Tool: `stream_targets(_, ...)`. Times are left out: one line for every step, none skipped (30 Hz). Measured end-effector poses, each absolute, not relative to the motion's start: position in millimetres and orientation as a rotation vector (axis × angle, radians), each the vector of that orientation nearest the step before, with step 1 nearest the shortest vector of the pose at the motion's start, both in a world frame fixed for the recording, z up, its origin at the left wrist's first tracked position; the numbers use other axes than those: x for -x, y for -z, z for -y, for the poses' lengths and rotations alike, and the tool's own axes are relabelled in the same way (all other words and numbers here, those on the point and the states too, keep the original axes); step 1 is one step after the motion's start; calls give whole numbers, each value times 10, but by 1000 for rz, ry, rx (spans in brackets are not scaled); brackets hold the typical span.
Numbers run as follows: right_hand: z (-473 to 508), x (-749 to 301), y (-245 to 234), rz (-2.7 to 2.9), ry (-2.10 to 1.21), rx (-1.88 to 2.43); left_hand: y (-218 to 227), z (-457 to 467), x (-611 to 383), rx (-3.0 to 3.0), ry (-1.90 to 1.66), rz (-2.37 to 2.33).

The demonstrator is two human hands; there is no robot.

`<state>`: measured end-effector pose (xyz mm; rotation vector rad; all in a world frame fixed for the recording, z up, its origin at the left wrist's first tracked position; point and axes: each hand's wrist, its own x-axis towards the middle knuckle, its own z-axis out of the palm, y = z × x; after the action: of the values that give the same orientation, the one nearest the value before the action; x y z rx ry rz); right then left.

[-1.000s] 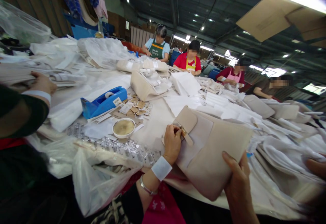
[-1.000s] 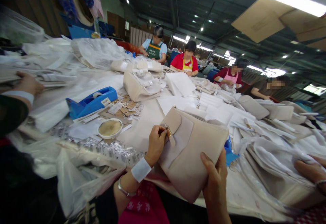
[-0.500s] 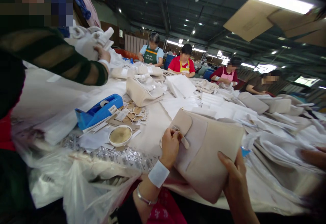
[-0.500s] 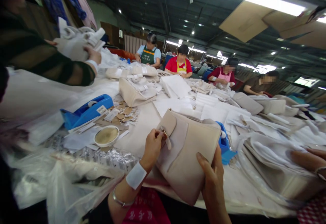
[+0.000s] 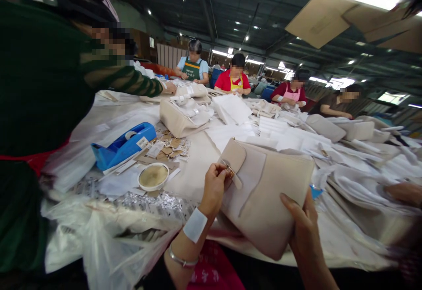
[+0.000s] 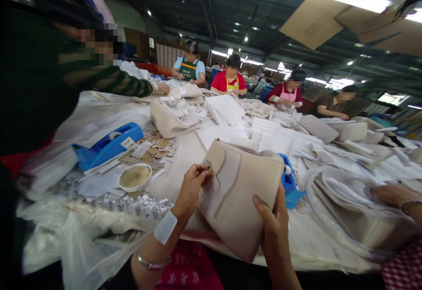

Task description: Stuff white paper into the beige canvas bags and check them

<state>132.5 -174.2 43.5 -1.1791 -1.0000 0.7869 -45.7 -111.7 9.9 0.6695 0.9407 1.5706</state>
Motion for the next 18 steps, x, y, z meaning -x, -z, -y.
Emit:
stream_targets(1741, -1325, -436, 997, -794, 1179, -110, 1127, 480, -725, -1552, -948)
stream_targets(1741, -1324, -439, 991, -798, 1180, -118, 1134, 500, -789, -1535, -962)
stream_targets(1743, -1321, -446, 985, -797, 1185, -121, 1139, 514, -856, -1520, -981)
stream_targets(1747, -1316, -455, 978, -792, 1192, -120, 1142, 522, -915, -1508, -1002)
stream_targets(1752, -1311, -468, 973, -787, 1198, -115, 1142, 523, -961, -1502, -1025)
stream_targets(1759, -1305, -482, 970, -787, 1203, -108, 1141, 516, -989, -1504, -1049)
stream_targets(1765, -1299, -497, 970, -794, 1207, -100, 1140, 502, -1004, -1511, -1076)
stream_targets(1769, -1293, -510, 973, -804, 1211, -91, 1138, 482, -1010, -1527, -1110)
stream_targets(1770, -1287, -520, 979, -814, 1213, -83, 1136, 458, -1017, -1545, -1153)
stream_targets(1766, -1283, -526, 983, -814, 1213, -75, 1133, 432, -1031, -1563, -1203)
stream_targets(1758, -1279, -527, 984, -805, 1213, -68, 1127, 405, -1056, -1578, -1255)
stream_targets(1744, -1277, -521, 980, -789, 1211, -62, 1119, 380, -1089, -1590, -1304)
stream_targets(1725, -1277, -511, 974, -777, 1209, -57, 1108, 358, -1124, -1596, -1346)
stream_targets(1704, -1281, -498, 968, -775, 1207, -54, 1092, 340, -1153, -1594, -1376)
stream_targets(1681, -1290, -483, 963, -788, 1206, -52, 1072, 326, -1172, -1586, -1391)
stream_targets(1659, -1305, -468, 955, -813, 1207, -53, 1048, 317, -1177, -1574, -1395)
stream_targets(1638, -1328, -456, 943, -848, 1206, -57, 1021, 313, -1170, -1561, -1391)
stream_targets(1619, -1360, -447, 936, -881, 1197, -64, 992, 311, -1161, -1542, -1380)
